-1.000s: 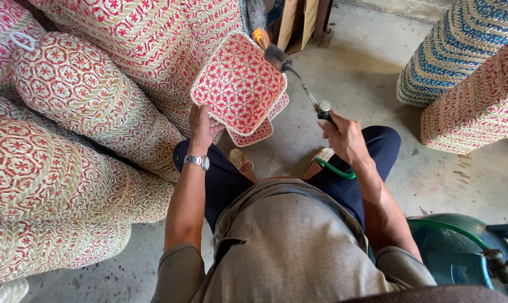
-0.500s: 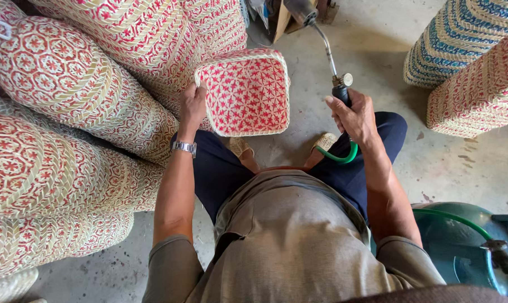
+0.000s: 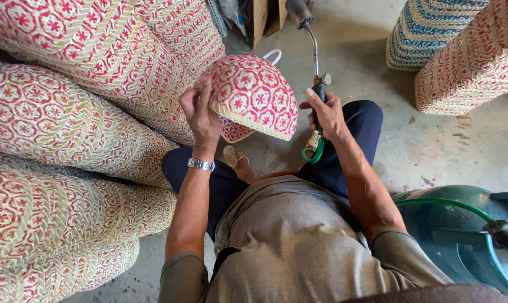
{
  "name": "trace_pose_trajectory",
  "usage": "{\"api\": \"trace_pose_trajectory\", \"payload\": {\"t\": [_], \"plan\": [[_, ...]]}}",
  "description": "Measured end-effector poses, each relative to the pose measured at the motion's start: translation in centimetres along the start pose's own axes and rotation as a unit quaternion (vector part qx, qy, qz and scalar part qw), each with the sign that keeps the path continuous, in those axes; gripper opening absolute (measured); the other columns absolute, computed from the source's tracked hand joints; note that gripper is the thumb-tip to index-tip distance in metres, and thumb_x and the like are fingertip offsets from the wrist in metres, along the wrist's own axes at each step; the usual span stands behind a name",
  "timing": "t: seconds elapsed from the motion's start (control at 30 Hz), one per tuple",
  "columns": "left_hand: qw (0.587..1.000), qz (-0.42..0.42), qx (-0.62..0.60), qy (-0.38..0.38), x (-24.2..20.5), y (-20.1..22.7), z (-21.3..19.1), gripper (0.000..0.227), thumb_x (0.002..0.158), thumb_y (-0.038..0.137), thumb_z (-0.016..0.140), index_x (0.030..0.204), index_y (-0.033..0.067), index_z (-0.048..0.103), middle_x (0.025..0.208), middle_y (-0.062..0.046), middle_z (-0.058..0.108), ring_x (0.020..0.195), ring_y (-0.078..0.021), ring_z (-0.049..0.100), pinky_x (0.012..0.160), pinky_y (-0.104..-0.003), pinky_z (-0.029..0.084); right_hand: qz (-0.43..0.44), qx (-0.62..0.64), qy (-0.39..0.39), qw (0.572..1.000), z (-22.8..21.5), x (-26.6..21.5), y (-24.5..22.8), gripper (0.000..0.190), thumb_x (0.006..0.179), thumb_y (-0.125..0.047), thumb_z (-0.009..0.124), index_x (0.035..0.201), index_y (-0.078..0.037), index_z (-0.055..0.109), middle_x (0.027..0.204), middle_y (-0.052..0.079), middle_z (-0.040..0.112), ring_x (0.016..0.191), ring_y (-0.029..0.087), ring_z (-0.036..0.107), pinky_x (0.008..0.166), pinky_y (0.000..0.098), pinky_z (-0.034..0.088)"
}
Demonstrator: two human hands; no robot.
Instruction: The person uses a handheld blowtorch to apply heat to the edges of small woven baskets. They pick up each basket, rotate it to expose different sides to the flame, and then place it back on the floor.
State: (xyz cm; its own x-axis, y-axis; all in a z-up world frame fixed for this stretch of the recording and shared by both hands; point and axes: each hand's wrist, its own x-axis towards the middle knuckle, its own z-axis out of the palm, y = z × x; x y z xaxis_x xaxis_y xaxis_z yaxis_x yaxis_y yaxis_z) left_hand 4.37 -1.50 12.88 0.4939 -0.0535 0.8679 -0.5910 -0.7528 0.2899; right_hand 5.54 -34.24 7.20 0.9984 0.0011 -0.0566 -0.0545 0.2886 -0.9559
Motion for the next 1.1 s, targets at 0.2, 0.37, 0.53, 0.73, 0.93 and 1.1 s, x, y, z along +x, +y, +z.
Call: {"api": "trace_pose_trajectory", "payload": {"t": [0.2,0.37,0.53,0.73,0.93,1.1], "plan": [[0.977,0.191,0.092,0.022,1.8,4.5,0.0,0.057,0.097,0.03,0.074,0.149,0.0318,0.05,0.108,-0.003,0.04,0.111,-0.0214,0.05,0.116,-0.052,0.04,0.048,0.197,-0.04,0.978,0.2,1.7,4.6,0.038,0.101,-0.044,0.065,0.098,-0.006,0.062,0.07,0.005,0.062,0.044,0.013,0.054,0.036,0.0294,0.042],[0.957,0.258,0.12,-0.057,1.7,3.8,-1.8,0.054,0.103,0.009,0.076,0.149,0.0262,0.056,0.108,-0.003,0.041,0.107,-0.0209,0.051,0.122,-0.047,0.047,-0.013,0.097,0.005,0.995,-2.0,2.6,1.7,0.04,0.102,-0.046,0.061,0.091,-0.007,0.058,0.073,0.01,0.068,0.041,0.012,0.051,0.034,0.0276,0.04],[0.945,0.285,0.113,-0.118,-0.1,2.5,-1.4,0.048,0.101,0.006,0.073,0.144,0.0249,0.062,0.106,0.0,0.04,0.104,-0.0167,0.052,0.119,-0.046,0.049,-0.007,0.04,-0.009,0.999,-1.3,3.3,-1.4,0.027,0.096,-0.031,0.068,0.09,-0.006,0.058,0.075,0.012,0.07,0.041,0.01,0.051,0.034,0.0266,0.039],[0.952,0.243,0.1,-0.159,-3.3,1.0,-1.9,0.05,0.097,-0.003,0.067,0.14,0.0226,0.068,0.102,-0.002,0.04,0.098,-0.0188,0.054,0.118,-0.048,0.05,0.002,-0.02,-0.035,0.999,0.6,4.3,-1.4,0.021,0.09,-0.008,0.077,0.089,-0.003,0.057,0.072,0.007,0.06,0.046,0.009,0.052,0.036,0.0275,0.038],[0.957,0.198,0.039,-0.208,-7.6,0.4,-2.1,0.047,0.095,0.0,0.068,0.138,0.0203,0.067,0.106,-0.005,0.045,0.099,-0.0203,0.059,0.119,-0.049,0.049,0.023,-0.101,-0.036,0.994,2.3,3.9,0.0,0.023,0.086,-0.008,0.076,0.085,-0.005,0.053,0.066,0.004,0.056,0.044,0.012,0.051,0.036,0.0296,0.038],[0.963,0.169,0.053,-0.204,-9.2,0.7,-1.5,0.051,0.095,-0.003,0.07,0.141,0.0187,0.066,0.104,-0.004,0.044,0.094,-0.0187,0.059,0.118,-0.049,0.049,0.072,-0.256,-0.025,0.964,2.6,3.2,0.7,0.024,0.088,-0.015,0.075,0.085,-0.003,0.054,0.063,0.005,0.057,0.046,0.012,0.052,0.04,0.03,0.041]]}}
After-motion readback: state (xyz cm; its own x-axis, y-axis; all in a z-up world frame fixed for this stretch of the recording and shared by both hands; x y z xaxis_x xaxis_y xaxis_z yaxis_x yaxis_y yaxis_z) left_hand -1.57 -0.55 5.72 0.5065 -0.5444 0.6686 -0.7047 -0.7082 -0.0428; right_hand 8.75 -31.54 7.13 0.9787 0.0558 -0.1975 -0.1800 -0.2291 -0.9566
